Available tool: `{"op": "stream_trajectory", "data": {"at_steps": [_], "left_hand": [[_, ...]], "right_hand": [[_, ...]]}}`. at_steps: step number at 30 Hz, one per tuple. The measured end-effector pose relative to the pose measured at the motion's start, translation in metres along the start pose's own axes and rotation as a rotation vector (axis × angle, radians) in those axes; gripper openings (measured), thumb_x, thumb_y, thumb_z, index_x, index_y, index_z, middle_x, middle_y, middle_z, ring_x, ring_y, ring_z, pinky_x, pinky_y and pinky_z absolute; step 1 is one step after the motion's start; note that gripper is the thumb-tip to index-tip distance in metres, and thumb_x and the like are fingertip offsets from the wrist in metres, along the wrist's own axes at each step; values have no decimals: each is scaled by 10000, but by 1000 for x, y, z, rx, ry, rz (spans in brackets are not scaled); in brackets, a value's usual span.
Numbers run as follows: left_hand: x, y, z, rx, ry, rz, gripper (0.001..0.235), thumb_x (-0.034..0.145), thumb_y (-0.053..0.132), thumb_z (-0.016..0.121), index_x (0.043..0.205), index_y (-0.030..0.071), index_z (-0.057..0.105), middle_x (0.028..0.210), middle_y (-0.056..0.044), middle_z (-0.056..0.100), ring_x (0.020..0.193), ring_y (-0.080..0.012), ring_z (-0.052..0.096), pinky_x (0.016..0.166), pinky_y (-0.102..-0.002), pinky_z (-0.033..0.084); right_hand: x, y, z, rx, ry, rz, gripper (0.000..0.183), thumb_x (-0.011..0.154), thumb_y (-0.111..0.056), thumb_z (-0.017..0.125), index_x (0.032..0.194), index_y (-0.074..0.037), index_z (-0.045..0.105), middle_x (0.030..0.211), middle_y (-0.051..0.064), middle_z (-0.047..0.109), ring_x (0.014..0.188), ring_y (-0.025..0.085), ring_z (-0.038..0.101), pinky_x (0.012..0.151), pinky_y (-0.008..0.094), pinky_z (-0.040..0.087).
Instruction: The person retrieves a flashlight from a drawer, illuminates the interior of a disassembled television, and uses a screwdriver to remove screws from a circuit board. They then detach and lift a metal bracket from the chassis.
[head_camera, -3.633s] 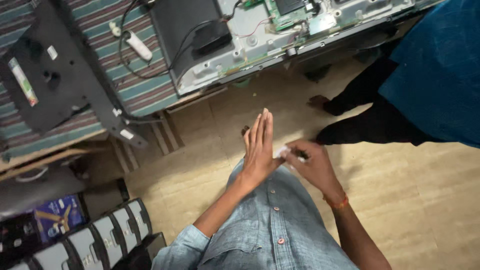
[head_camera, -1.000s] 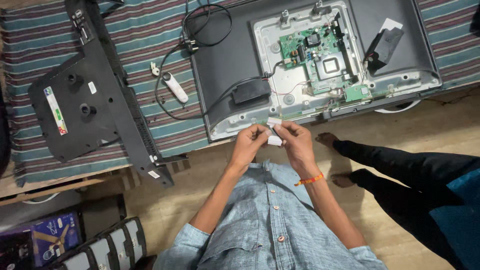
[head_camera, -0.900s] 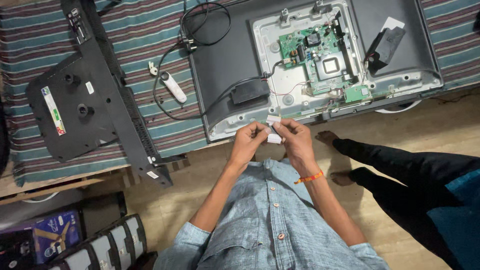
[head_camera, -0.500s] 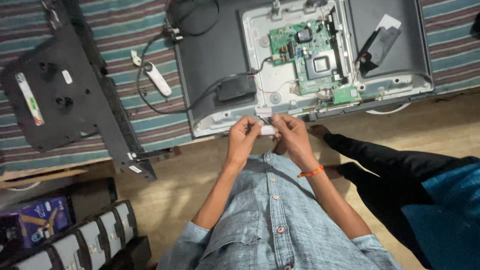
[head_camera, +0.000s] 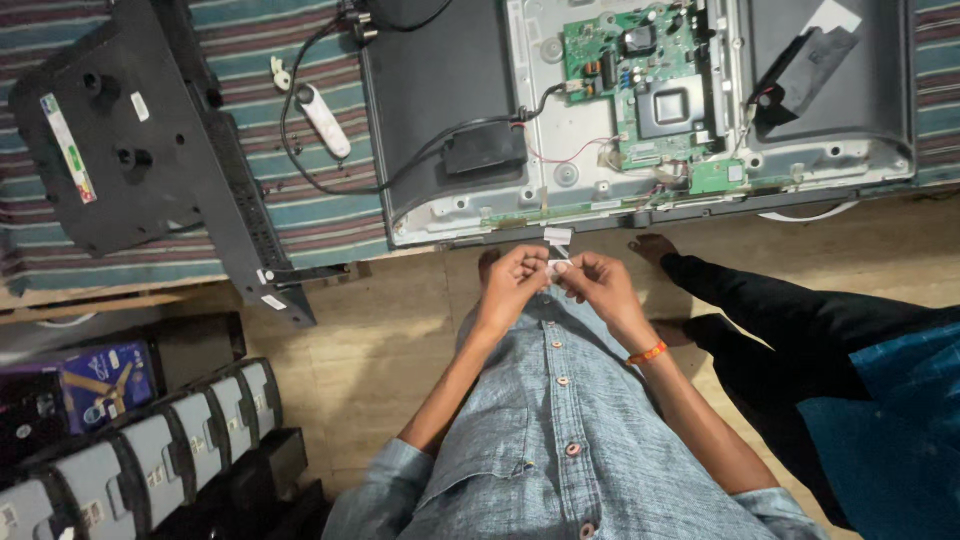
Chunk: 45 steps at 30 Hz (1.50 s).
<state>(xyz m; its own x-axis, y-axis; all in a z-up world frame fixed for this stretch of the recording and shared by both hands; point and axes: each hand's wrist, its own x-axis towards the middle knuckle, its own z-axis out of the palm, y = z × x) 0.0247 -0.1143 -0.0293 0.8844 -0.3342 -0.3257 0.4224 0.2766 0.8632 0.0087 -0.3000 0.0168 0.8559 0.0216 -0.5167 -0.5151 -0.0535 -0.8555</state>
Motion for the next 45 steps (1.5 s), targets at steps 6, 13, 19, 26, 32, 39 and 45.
{"op": "stream_trajectory", "data": {"at_steps": [6, 13, 19, 26, 32, 39, 45], "left_hand": [[-5, -1, 3, 11, 38, 12, 410, 908, -42, 674, 1305, -22, 575, 913, -28, 655, 818, -87, 648, 711, -236, 544], [1, -3, 0, 85, 89, 28, 476, 907, -55, 650, 1369, -36, 535, 923, -58, 665, 809, -104, 671, 693, -239, 552], [3, -10, -7, 86, 32, -6, 471, 904, -43, 646, 1359, -33, 523, 920, -51, 665, 812, -103, 682, 695, -246, 576], [2, -16, -16, 92, 15, 3, 349, 930, -34, 623, 1276, -36, 577, 864, -29, 626, 742, -87, 636, 643, -242, 539], [16, 2, -20, 158, 36, 37, 302, 935, 18, 646, 1227, -3, 571, 824, 11, 578, 658, -73, 585, 574, -241, 497], [30, 49, -22, 374, 125, 161, 288, 967, 139, 670, 1230, 41, 603, 757, 9, 584, 625, -75, 582, 570, -245, 472], [48, 58, -29, 228, 145, 133, 211, 942, 212, 702, 1058, 39, 665, 761, 13, 651, 633, -72, 609, 567, -258, 495]], "right_hand": [[-2, 2, 3, 124, -62, 10, 225, 997, -235, 691, 917, -25, 709, 744, 2, 660, 632, 59, 557, 557, 234, 439], [0, -7, 8, 133, -69, 63, 179, 965, -213, 691, 960, -36, 717, 779, -7, 694, 660, 62, 587, 580, 236, 458], [3, -4, 5, 46, -95, 58, 198, 965, -218, 714, 994, -22, 722, 778, 3, 693, 671, 61, 588, 588, 228, 446], [9, 6, 7, -15, -84, 12, 259, 934, -208, 727, 1110, -21, 690, 818, -8, 711, 698, 46, 616, 598, 218, 464], [22, 1, 13, 98, -81, -97, 296, 930, -151, 724, 1193, -22, 682, 787, -33, 659, 653, 34, 553, 559, 215, 443], [35, -30, 21, -35, 46, -239, 304, 927, -152, 739, 1198, -15, 719, 745, -60, 588, 650, 28, 489, 548, 213, 399], [48, -41, 18, -176, 57, -244, 255, 897, -187, 767, 1082, -11, 766, 724, -49, 659, 650, 26, 516, 563, 214, 427]]}}
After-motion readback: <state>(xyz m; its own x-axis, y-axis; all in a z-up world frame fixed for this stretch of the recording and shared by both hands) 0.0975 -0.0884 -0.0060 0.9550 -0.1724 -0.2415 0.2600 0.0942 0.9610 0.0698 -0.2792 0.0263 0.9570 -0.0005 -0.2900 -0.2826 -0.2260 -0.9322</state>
